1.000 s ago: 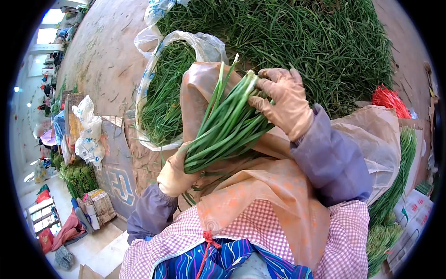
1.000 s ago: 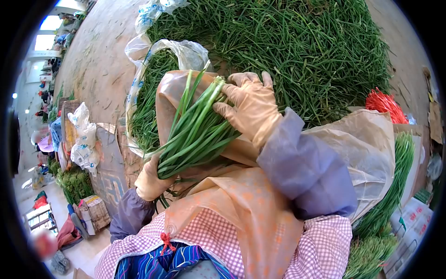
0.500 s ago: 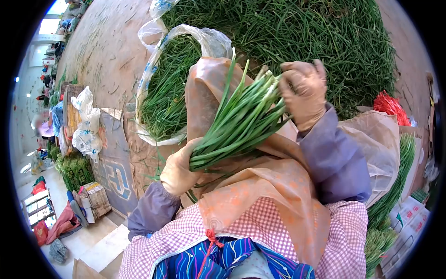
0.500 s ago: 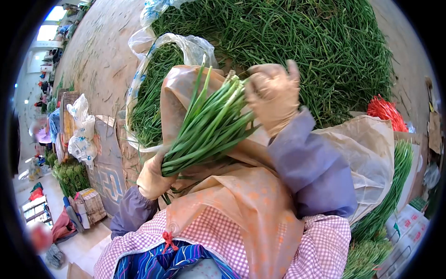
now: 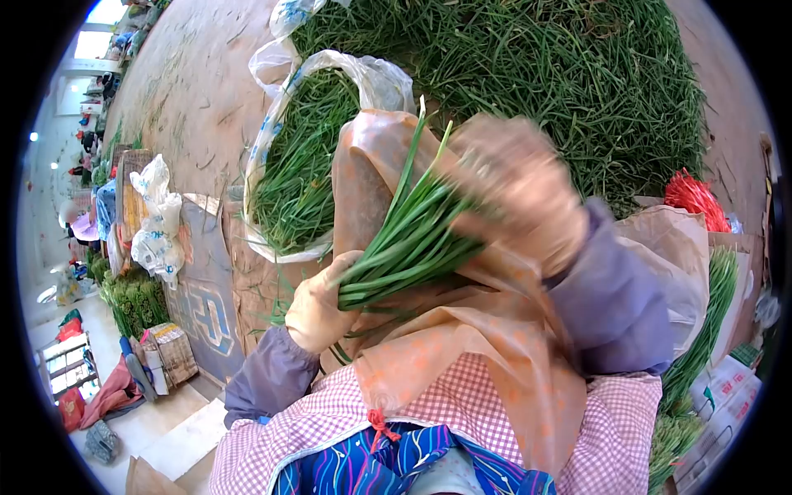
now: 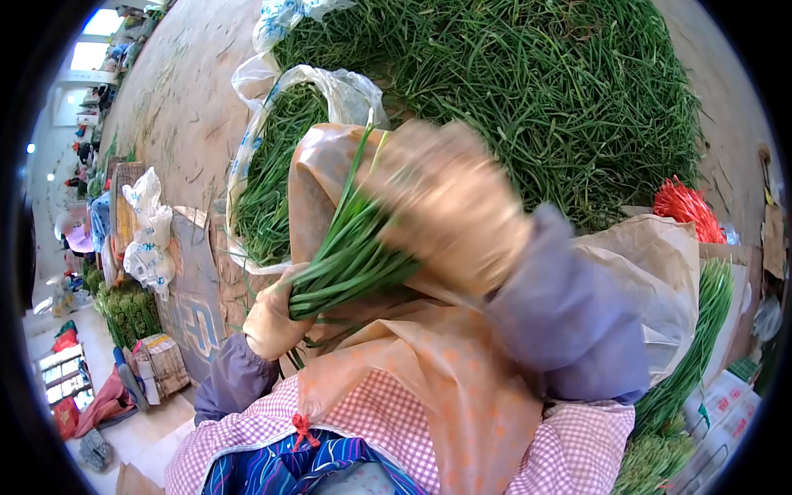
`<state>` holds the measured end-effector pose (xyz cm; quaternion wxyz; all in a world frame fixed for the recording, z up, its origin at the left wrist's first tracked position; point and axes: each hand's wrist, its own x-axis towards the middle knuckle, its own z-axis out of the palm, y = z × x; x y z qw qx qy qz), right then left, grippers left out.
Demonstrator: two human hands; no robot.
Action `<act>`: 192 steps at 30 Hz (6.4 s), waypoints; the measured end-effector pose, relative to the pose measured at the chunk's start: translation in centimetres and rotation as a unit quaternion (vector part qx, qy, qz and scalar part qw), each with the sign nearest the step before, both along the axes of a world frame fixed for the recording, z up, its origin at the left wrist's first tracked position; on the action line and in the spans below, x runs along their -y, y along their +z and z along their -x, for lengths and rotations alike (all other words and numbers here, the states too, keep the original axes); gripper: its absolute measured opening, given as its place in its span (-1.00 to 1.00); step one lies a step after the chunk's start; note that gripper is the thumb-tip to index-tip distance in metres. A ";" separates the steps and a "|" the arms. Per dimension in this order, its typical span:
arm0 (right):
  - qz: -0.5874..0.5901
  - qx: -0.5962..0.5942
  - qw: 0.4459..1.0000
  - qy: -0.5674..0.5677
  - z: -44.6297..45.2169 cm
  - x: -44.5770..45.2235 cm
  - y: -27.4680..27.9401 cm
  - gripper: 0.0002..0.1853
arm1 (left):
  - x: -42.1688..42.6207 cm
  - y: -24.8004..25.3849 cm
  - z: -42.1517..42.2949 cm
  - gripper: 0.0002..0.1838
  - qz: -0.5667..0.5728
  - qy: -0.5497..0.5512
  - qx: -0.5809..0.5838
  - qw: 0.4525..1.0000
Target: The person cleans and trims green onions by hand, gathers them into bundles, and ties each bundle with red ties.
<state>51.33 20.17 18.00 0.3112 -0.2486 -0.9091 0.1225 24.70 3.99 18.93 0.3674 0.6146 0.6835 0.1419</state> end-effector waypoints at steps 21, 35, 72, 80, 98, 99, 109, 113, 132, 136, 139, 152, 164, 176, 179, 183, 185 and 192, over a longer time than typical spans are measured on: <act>0.223 0.196 0.944 0.141 4.8 -9.3 -2.9 -0.23 | -0.8 0.1 1.7 -0.46 -0.004 -0.071 -0.035 0.997; 0.331 0.007 0.891 -0.311 -11.3 -5.2 -5.3 -0.57 | 0.4 -4.0 5.0 -0.13 0.146 0.029 0.281 0.948; 0.704 -0.293 0.647 -0.015 -3.3 5.2 -3.6 -0.60 | 1.0 -4.7 4.4 0.04 0.176 0.117 0.299 0.931; 0.277 0.128 0.947 0.104 1.5 6.0 -2.4 -0.86 | 0.5 -3.3 3.1 0.01 0.180 0.120 0.273 0.938; 0.684 -0.335 0.646 -0.041 1.4 5.8 -4.4 -0.69 | -0.2 -2.5 2.8 -0.17 0.227 0.142 0.275 0.923; 0.694 -0.344 0.632 -0.038 1.5 5.9 -5.4 -0.73 | 0.0 -2.5 2.8 -0.16 0.225 0.151 0.287 0.919; 0.367 -0.573 0.559 -0.473 -14.8 -0.8 -11.4 -0.78 | 0.2 -2.3 2.3 -0.10 0.175 0.152 0.261 0.937; 0.694 -0.591 0.410 0.034 -10.7 2.6 -14.7 -0.40 | 0.5 -1.8 0.4 -0.23 -0.009 0.097 0.134 0.986; 0.737 -0.639 0.168 0.143 1.0 2.8 -13.2 -0.30 | -8.3 6.1 -2.9 -0.50 -0.056 -0.298 -0.065 0.951; 0.740 -0.627 0.177 0.164 0.8 2.9 -13.0 -0.35 | -10.8 2.9 -6.5 -0.61 -0.178 -0.215 -0.149 0.949; 0.715 -0.642 0.157 0.229 1.4 2.7 -13.7 -0.36 | -11.1 0.8 -8.2 -0.56 -0.149 -0.231 -0.197 0.941; 0.694 -0.634 0.197 0.278 0.4 2.8 -14.4 -0.40 | -22.0 1.1 -6.7 -0.65 -0.243 -0.043 0.221 0.944; 0.680 -0.514 0.518 0.077 -6.7 -0.4 -7.1 -0.19 | -13.4 -4.3 -11.3 0.14 0.327 -0.120 0.460 0.817; 0.520 -0.671 0.505 -0.154 -10.5 4.9 -8.3 -0.21 | -12.8 -4.5 -11.1 0.09 0.287 -0.112 0.497 0.812; 0.564 -0.622 0.538 -0.079 -7.1 8.2 -7.5 -0.22 | -12.7 -4.4 -11.3 0.06 0.278 -0.115 0.501 0.811; 0.652 -0.578 0.480 -0.100 -2.4 9.0 -5.1 -0.32 | -12.7 -4.6 -11.2 -0.01 0.218 -0.134 0.415 0.873; 0.653 -0.645 0.388 -0.089 -1.3 8.6 -4.7 -0.61 | -12.8 -3.6 -11.2 -0.11 0.219 -0.101 0.407 0.881; 0.595 -0.683 0.400 -0.138 -0.7 8.2 -5.0 -0.84 | -12.8 -2.9 -10.3 -0.19 0.305 -0.028 0.500 0.810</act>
